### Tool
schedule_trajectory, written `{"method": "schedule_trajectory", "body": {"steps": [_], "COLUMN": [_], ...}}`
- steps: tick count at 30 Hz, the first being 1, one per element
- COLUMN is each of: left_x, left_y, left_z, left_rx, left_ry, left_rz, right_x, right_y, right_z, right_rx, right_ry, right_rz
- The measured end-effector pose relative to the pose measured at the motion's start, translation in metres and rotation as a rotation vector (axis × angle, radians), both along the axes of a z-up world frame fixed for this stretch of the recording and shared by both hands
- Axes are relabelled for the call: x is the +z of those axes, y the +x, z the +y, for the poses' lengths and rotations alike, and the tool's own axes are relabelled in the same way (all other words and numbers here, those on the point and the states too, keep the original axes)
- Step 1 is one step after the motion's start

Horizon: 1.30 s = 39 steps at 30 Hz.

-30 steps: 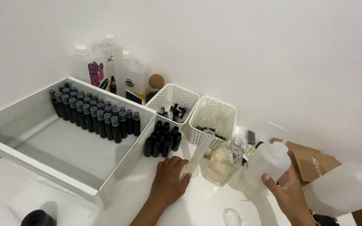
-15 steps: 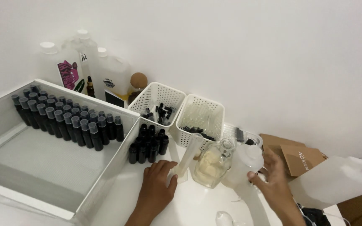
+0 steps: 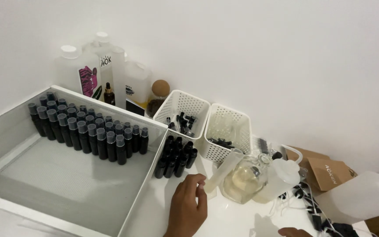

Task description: Assembling small perfume bottles by attaching spray nozzles to the bottle bodies.

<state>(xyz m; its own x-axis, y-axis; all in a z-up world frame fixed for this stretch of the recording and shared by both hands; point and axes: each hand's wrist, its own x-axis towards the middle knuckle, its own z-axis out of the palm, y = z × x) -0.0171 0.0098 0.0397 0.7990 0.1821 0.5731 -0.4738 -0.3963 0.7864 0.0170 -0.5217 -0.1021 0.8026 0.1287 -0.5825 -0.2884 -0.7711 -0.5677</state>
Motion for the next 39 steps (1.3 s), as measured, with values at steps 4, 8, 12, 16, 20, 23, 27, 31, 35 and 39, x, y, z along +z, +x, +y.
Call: {"method": "schedule_trajectory", "body": {"steps": [4, 8, 12, 16, 20, 23, 27, 31, 35, 39], "left_x": [0.013, 0.021, 0.011, 0.006, 0.004, 0.006, 0.003, 0.004, -0.002, -0.003], "left_y": [-0.011, -0.024, -0.022, -0.013, -0.009, -0.009, -0.005, -0.002, 0.001, 0.002], "left_z": [0.007, 0.004, -0.01, -0.005, 0.005, 0.007, 0.008, 0.008, 0.002, 0.0], "left_rx": [-0.135, -0.275, -0.296, -0.206, -0.1, -0.057, -0.094, -0.085, -0.041, -0.043], "left_ry": [0.042, 0.16, 0.204, -0.05, -0.17, -0.243, -0.264, -0.279, -0.265, -0.158], "left_rz": [-0.186, -0.14, -0.14, 0.212, 0.208, 0.259, 0.197, 0.177, 0.249, 0.312], "right_x": [0.108, 0.263, 0.292, 0.317, 0.305, 0.289, 0.284, 0.285, 0.275, 0.256], "right_y": [-0.019, -0.073, -0.07, -0.066, -0.047, -0.033, -0.028, -0.039, -0.057, -0.052], "right_z": [0.108, 0.299, 0.357, 0.394, 0.413, 0.418, 0.422, 0.405, 0.368, 0.338], "right_rx": [0.275, -0.014, 0.016, -0.338, -0.434, -0.411, -0.402, -0.382, -0.328, -0.268], "right_ry": [-0.461, -0.671, -0.433, -0.134, 0.033, 0.091, 0.053, 0.104, 0.149, 0.514], "right_rz": [0.021, -0.201, -0.372, -0.652, -0.645, -0.675, -0.638, -0.796, -1.035, -1.12]}}
